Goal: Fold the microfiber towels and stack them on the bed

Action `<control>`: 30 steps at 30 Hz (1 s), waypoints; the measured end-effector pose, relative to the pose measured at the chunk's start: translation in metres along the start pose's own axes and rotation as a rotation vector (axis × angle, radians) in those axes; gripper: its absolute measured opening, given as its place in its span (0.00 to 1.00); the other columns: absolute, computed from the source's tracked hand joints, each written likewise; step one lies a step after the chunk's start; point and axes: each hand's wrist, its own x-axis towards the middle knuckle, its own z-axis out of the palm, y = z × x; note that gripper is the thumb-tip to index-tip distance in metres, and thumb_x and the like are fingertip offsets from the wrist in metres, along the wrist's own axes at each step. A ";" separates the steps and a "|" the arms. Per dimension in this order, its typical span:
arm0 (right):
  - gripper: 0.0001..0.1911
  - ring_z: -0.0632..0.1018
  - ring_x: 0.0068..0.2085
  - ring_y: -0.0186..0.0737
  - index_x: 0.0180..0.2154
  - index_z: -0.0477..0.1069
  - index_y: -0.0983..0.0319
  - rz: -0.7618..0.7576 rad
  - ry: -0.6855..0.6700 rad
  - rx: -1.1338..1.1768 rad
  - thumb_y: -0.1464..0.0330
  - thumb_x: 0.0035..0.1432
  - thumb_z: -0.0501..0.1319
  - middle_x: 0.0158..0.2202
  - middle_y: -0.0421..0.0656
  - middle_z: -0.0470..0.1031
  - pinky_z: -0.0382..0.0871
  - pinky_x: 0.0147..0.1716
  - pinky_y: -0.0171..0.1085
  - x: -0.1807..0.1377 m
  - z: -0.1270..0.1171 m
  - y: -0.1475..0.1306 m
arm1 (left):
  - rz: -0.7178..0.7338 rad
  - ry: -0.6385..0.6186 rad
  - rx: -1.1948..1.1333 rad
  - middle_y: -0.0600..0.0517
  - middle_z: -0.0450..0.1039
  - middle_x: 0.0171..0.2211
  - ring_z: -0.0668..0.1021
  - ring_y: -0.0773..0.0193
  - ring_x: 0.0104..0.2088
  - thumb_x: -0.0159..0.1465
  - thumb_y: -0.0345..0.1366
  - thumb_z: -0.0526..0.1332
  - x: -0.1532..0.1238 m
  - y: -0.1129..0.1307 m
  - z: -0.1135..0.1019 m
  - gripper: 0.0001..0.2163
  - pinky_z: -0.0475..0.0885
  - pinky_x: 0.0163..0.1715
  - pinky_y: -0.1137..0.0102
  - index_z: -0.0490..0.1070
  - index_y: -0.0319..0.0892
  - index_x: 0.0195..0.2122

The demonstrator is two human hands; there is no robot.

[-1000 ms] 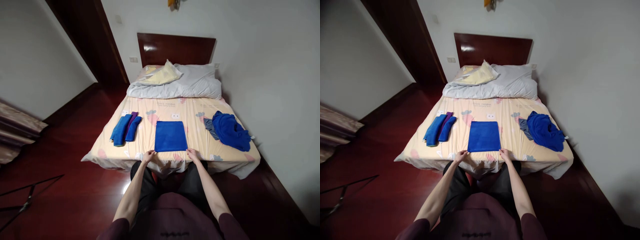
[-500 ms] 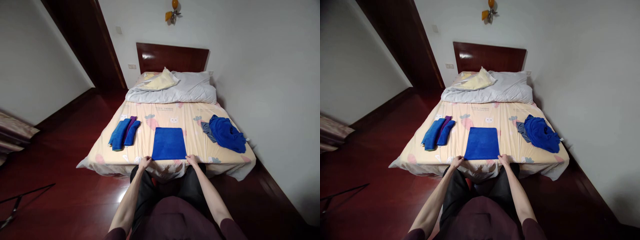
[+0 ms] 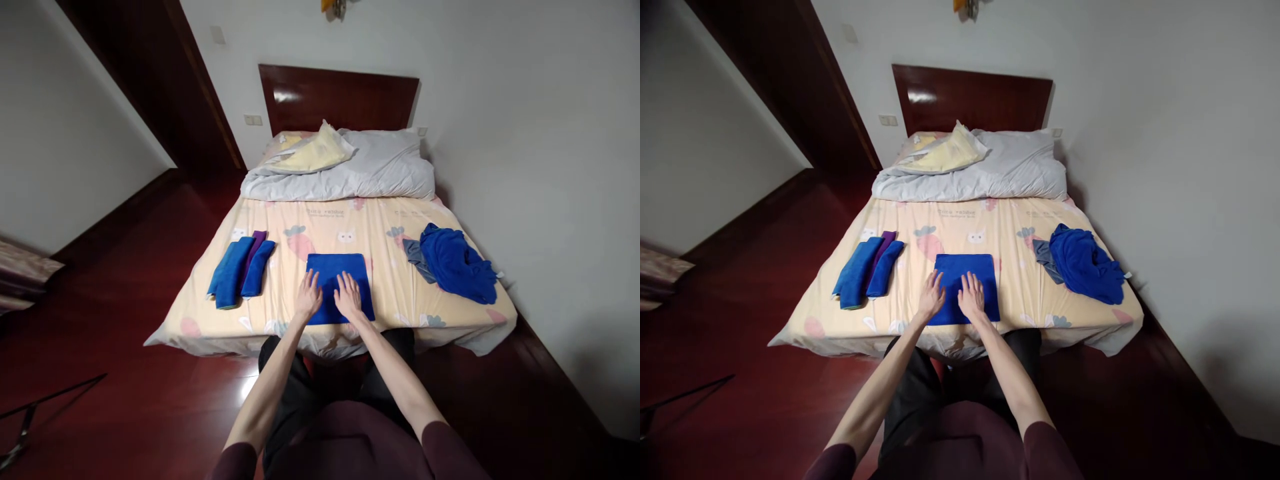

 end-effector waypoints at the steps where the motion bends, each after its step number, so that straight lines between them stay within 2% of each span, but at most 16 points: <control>1: 0.30 0.53 0.74 0.52 0.71 0.58 0.66 -0.033 -0.019 -0.001 0.68 0.70 0.51 0.75 0.52 0.52 0.51 0.70 0.53 0.006 0.007 -0.007 | 0.027 -0.029 0.002 0.37 0.56 0.72 0.57 0.47 0.73 0.70 0.34 0.52 0.004 0.002 0.008 0.25 0.59 0.70 0.49 0.60 0.37 0.68; 4: 0.33 0.49 0.76 0.49 0.72 0.54 0.66 -0.092 -0.094 -0.007 0.72 0.68 0.50 0.76 0.50 0.47 0.45 0.73 0.53 0.018 0.033 -0.015 | 0.049 -0.125 0.011 0.37 0.55 0.73 0.54 0.47 0.74 0.70 0.32 0.50 0.007 -0.003 0.033 0.26 0.57 0.70 0.46 0.60 0.36 0.69; 7: 0.32 0.48 0.76 0.50 0.73 0.54 0.67 -0.057 -0.186 -0.001 0.70 0.69 0.50 0.76 0.50 0.46 0.44 0.73 0.54 0.015 0.059 -0.003 | -0.024 -0.208 0.025 0.37 0.54 0.73 0.53 0.46 0.74 0.70 0.33 0.49 -0.005 -0.019 0.054 0.26 0.56 0.70 0.44 0.60 0.35 0.70; 10: 0.31 0.49 0.76 0.50 0.72 0.55 0.65 -0.011 -0.226 0.026 0.63 0.72 0.50 0.76 0.50 0.48 0.43 0.73 0.54 0.001 0.077 0.016 | -0.078 -0.285 0.025 0.39 0.51 0.74 0.51 0.47 0.75 0.72 0.37 0.50 -0.027 -0.031 0.062 0.27 0.51 0.72 0.45 0.58 0.37 0.71; 13: 0.32 0.48 0.76 0.48 0.73 0.54 0.64 -0.004 -0.186 0.062 0.58 0.74 0.49 0.76 0.49 0.46 0.40 0.74 0.54 -0.009 0.084 0.028 | -0.102 -0.294 0.025 0.43 0.47 0.75 0.47 0.50 0.76 0.73 0.39 0.49 -0.043 -0.032 0.059 0.28 0.45 0.74 0.47 0.54 0.40 0.73; 19: 0.32 0.48 0.76 0.48 0.73 0.52 0.65 0.082 -0.119 0.085 0.59 0.74 0.48 0.76 0.51 0.47 0.38 0.73 0.55 -0.018 0.076 0.045 | -0.174 -0.256 0.061 0.43 0.43 0.76 0.45 0.52 0.76 0.74 0.41 0.48 -0.050 -0.027 0.052 0.30 0.41 0.74 0.49 0.49 0.37 0.75; 25: 0.31 0.52 0.75 0.48 0.72 0.55 0.66 0.169 -0.039 -0.004 0.59 0.75 0.46 0.74 0.52 0.52 0.42 0.73 0.56 -0.055 0.046 0.094 | -0.176 -0.237 0.164 0.41 0.46 0.76 0.48 0.53 0.76 0.74 0.43 0.44 -0.079 -0.043 0.035 0.30 0.41 0.74 0.52 0.49 0.35 0.75; 30: 0.32 0.57 0.74 0.48 0.71 0.59 0.65 0.208 0.044 -0.055 0.57 0.74 0.44 0.73 0.51 0.58 0.47 0.72 0.54 -0.089 0.038 0.127 | -0.168 -0.253 0.220 0.44 0.50 0.75 0.51 0.53 0.75 0.73 0.42 0.46 -0.098 -0.055 0.022 0.29 0.45 0.74 0.51 0.52 0.42 0.74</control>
